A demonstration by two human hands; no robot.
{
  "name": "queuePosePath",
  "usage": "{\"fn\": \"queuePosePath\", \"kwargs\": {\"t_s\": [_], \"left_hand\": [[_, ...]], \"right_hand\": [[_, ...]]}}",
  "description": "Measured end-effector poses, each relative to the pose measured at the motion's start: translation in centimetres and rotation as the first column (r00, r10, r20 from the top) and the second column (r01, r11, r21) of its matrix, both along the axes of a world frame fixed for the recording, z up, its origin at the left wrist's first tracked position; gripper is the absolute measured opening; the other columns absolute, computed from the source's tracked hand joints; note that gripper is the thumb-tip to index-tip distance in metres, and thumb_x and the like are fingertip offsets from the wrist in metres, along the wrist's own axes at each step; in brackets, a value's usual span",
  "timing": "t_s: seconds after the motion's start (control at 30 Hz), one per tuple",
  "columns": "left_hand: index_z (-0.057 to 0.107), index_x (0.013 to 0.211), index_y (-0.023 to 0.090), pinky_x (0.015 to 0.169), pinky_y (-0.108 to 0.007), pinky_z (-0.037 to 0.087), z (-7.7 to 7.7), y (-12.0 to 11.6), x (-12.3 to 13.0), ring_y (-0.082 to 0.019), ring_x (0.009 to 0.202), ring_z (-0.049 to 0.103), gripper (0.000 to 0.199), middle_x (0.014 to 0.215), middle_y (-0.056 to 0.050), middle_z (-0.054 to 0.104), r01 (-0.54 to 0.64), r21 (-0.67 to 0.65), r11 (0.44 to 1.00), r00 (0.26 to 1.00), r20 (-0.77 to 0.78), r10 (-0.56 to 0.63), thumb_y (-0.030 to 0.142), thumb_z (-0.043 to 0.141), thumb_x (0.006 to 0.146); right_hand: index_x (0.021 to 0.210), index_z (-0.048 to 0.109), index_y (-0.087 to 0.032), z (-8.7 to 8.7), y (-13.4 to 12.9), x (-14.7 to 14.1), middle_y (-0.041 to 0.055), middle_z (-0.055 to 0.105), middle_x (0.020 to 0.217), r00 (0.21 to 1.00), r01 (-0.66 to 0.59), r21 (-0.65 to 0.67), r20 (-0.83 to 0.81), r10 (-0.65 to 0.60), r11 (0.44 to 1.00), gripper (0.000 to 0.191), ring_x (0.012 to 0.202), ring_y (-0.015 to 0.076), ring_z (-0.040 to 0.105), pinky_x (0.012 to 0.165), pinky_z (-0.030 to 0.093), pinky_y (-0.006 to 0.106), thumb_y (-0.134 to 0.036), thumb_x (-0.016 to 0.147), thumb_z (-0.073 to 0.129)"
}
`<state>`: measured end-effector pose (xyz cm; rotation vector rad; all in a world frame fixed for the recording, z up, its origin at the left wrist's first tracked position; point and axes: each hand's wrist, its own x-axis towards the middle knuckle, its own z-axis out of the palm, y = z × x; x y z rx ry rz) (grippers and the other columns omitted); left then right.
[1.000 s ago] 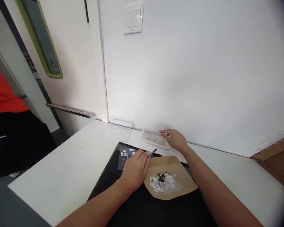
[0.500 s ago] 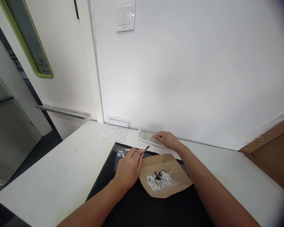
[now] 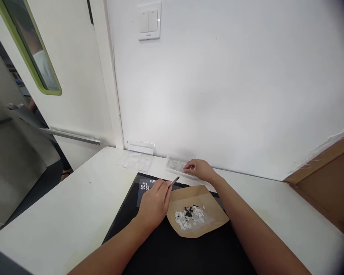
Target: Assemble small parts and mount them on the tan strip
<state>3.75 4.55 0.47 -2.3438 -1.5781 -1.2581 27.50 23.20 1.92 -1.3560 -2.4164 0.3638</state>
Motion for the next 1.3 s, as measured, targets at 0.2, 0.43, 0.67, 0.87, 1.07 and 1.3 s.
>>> {"fn": "queuePosePath", "kwargs": {"t_s": [0.2,0.43,0.67,0.87,1.07,1.3], "left_hand": [[0.061,0.126,0.021,0.073,-0.028,0.058,0.0,0.0,0.0,-0.018,0.086,0.069,0.026,0.102,-0.006,0.068,-0.014,-0.009,1.000,1.000,-0.020,0.014,0.024,0.043,0.107],[0.061,0.124,0.020,0.077,-0.030,0.058,0.3,0.0,-0.1,-0.019,0.090,0.069,0.025,0.102,-0.007,0.068,0.003,-0.029,1.000,1.000,0.001,-0.003,0.023,0.044,0.106],[0.061,0.121,0.020,0.078,-0.032,0.057,0.2,0.2,-0.2,-0.020,0.089,0.068,0.022,0.103,-0.007,0.068,0.000,-0.056,0.998,0.998,0.056,0.003,0.021,0.046,0.105],[0.062,0.118,0.020,0.078,-0.033,0.056,-0.1,0.5,-0.3,-0.020,0.091,0.067,0.021,0.102,-0.006,0.067,-0.002,-0.077,0.997,0.996,0.086,0.008,0.021,0.046,0.104],[0.064,0.112,0.019,0.082,-0.037,0.055,0.1,0.6,-0.4,-0.022,0.092,0.067,0.018,0.096,-0.006,0.068,0.021,-0.099,0.995,0.983,0.181,-0.003,0.021,0.048,0.103],[0.052,0.142,0.023,0.085,-0.036,0.058,0.6,0.0,-0.3,-0.020,0.091,0.071,0.037,0.105,-0.006,0.071,0.110,-0.115,0.987,0.936,0.346,-0.064,0.026,0.047,0.105]], "right_hand": [[0.085,0.079,-0.028,0.3,-0.4,0.1,0.0019,0.078,0.096,0.999,0.000,-0.003,-0.044,0.000,1.000,0.022,0.084,0.0194,0.068,0.074,0.052,0.028,-0.046,0.088,0.067],[0.090,0.079,-0.030,0.3,-0.3,0.4,0.0019,0.078,0.099,0.998,0.025,0.030,-0.051,-0.023,0.999,0.028,0.087,0.0208,0.068,0.075,0.051,0.030,-0.047,0.094,0.059],[0.090,0.078,-0.027,0.3,-0.2,0.5,0.0030,0.077,0.098,0.996,0.040,0.073,-0.080,-0.034,0.997,0.023,0.086,0.0202,0.068,0.078,0.052,0.031,-0.044,0.091,0.062],[0.091,0.079,-0.028,1.0,-0.5,0.4,0.0031,0.077,0.098,0.993,0.066,0.109,-0.106,-0.054,0.992,0.025,0.084,0.0203,0.068,0.076,0.052,0.032,-0.045,0.090,0.061],[0.091,0.078,-0.029,4.4,-3.1,0.2,0.0016,0.077,0.101,0.988,0.105,0.161,-0.127,-0.085,0.981,0.026,0.083,0.0198,0.067,0.071,0.050,0.032,-0.049,0.092,0.061],[0.089,0.074,-0.028,8.5,-10.5,-1.0,0.0019,0.076,0.094,0.985,0.032,0.179,-0.173,-0.001,0.983,0.028,0.082,0.0201,0.068,0.070,0.050,0.031,-0.050,0.096,0.058]]}}
